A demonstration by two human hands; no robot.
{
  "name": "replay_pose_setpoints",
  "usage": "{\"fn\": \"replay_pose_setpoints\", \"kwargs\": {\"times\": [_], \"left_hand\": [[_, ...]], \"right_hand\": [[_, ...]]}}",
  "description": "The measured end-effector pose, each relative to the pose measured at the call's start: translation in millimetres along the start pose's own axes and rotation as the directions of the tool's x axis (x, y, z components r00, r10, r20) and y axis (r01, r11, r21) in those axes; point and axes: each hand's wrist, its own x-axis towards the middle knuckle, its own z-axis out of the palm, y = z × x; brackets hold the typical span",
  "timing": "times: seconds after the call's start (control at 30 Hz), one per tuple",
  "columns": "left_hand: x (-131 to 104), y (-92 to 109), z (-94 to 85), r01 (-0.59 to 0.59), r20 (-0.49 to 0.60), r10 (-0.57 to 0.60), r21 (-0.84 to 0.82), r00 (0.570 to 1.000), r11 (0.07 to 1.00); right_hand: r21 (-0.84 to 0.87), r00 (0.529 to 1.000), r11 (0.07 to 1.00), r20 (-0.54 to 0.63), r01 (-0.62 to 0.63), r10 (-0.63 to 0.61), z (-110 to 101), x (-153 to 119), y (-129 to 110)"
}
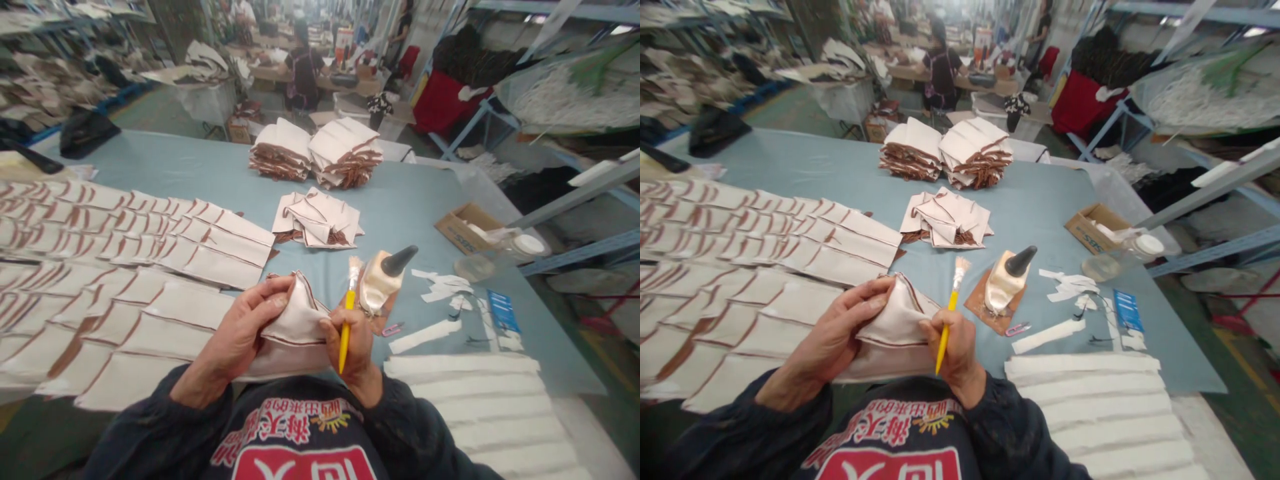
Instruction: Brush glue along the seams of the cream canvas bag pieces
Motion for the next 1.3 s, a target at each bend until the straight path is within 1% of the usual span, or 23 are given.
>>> {"fn": "replay_pose_setpoints", "kwargs": {"times": [0.07,0.13,0.17,0.23,0.33,0.4,0.47,0.57,0.67,0.73,0.83,0.9,0.93,1.03,1.13,1.2,1.23,1.27,1.3], "left_hand": [[-1.7,-0.8,-6.7,-0.017,-0.011,0.019,0.108,1.000,0.994],[-4.4,-1.3,-15.4,-0.078,-0.012,0.084,0.242,0.996,0.967],[-6.0,-1.5,-19.6,-0.124,0.004,0.130,0.311,0.992,0.942],[-9.1,-2.1,-25.9,-0.215,0.098,0.192,0.444,0.977,0.870],[-12.5,-5.0,-26.5,-0.303,0.275,0.169,0.577,0.947,0.759],[-13.7,-7.6,-22.0,-0.328,0.323,0.151,0.608,0.934,0.724],[-14.3,-9.6,-16.7,-0.328,0.328,0.146,0.614,0.934,0.718],[-14.6,-9.9,-11.0,-0.307,0.352,0.096,0.610,0.931,0.730],[-13.2,-8.9,-7.4,-0.284,0.395,0.040,0.584,0.918,0.760],[-11.6,-9.3,-4.6,-0.295,0.393,0.053,0.589,0.918,0.752],[-9.8,-12.0,-0.1,-0.354,0.384,0.115,0.639,0.916,0.683],[-9.2,-15.1,2.3,-0.414,0.399,0.174,0.661,0.900,0.626],[-9.0,-17.0,3.2,-0.450,0.410,0.211,0.669,0.887,0.592],[-7.9,-23.0,5.8,-0.554,0.435,0.345,0.691,0.832,0.464],[-6.3,-28.2,9.0,-0.598,0.436,0.436,0.712,0.787,0.369],[-5.6,-30.6,11.3,-0.605,0.426,0.473,0.721,0.772,0.339],[-5.5,-31.6,12.1,-0.607,0.418,0.490,0.722,0.765,0.331],[-5.6,-32.3,12.7,-0.608,0.411,0.504,0.723,0.760,0.327],[-5.9,-33.0,12.9,-0.610,0.407,0.513,0.723,0.756,0.325]], "right_hand": [[-0.024,1.000,1.000,-0.006,-0.019,0.019,-9.0,8.7,4.3],[-0.045,0.999,0.998,-0.004,-0.053,0.053,-18.3,18.6,9.4],[-0.048,0.997,0.996,0.006,-0.078,0.078,-22.2,23.1,11.7],[-0.035,0.990,0.990,0.042,-0.136,0.137,-27.9,30.8,14.9],[-0.030,0.978,0.985,0.113,-0.172,0.174,-29.8,39.5,16.6],[-0.058,0.976,0.987,0.153,-0.150,0.158,-27.6,43.3,16.8],[-0.088,0.974,0.990,0.187,-0.114,0.129,-24.0,45.1,18.2],[-0.107,0.967,0.992,0.239,-0.062,0.086,-19.5,45.2,23.6],[-0.089,0.961,0.995,0.270,-0.036,0.059,-22.1,46.6,27.4],[-0.054,0.966,0.996,0.243,-0.076,0.087,-29.9,49.2,23.3],[0.061,0.961,0.969,0.162,-0.238,0.226,-46.4,51.7,3.3],[0.211,0.932,0.908,0.113,-0.361,0.345,-54.6,50.2,-15.5],[0.294,0.907,0.858,0.114,-0.421,0.406,-56.5,48.3,-24.6],[0.458,0.807,0.680,0.168,-0.572,0.566,-53.5,40.7,-45.0],[0.527,0.717,0.541,0.210,-0.655,0.664,-43.3,34.3,-52.8],[0.537,0.659,0.472,0.229,-0.699,0.716,-36.9,30.3,-53.9],[0.533,0.638,0.453,0.232,-0.715,0.735,-34.5,27.8,-54.1],[0.520,0.628,0.452,0.230,-0.725,0.743,-32.7,24.8,-54.2],[0.499,0.638,0.476,0.223,-0.724,0.737,-31.7,21.7,-54.4]]}}
